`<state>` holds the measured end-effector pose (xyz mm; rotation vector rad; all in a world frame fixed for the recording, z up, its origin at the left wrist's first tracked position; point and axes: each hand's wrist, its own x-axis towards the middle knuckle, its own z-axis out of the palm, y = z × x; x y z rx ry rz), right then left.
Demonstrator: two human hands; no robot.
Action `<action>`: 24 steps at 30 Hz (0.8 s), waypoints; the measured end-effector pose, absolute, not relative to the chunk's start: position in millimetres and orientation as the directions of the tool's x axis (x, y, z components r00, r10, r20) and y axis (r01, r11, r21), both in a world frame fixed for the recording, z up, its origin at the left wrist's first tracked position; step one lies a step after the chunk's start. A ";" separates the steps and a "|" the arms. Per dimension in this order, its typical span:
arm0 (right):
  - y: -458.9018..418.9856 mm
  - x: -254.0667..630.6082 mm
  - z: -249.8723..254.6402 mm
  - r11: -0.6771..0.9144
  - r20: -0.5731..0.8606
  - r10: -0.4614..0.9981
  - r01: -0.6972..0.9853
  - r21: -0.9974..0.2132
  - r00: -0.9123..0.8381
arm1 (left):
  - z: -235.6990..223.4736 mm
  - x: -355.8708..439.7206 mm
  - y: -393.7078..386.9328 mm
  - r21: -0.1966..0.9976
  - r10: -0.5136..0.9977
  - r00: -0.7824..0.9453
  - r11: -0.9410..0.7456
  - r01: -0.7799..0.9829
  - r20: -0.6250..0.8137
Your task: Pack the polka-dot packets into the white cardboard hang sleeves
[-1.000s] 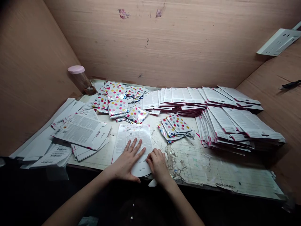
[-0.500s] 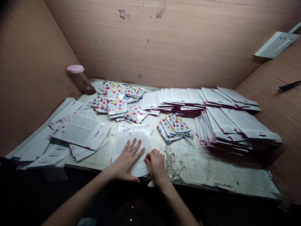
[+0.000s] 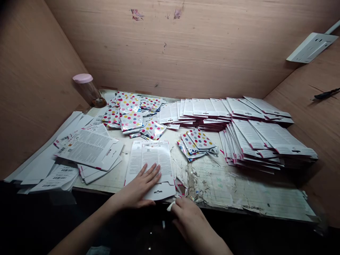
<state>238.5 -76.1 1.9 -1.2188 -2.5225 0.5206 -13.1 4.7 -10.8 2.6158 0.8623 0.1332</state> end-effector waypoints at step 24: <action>-37.8 190.2 -48.4 0.521 0.432 0.824 0.788 -0.328 -0.366 | -7.7 4.1 -29.0 0.336 0.991 -0.129 0.128 0.933 -0.020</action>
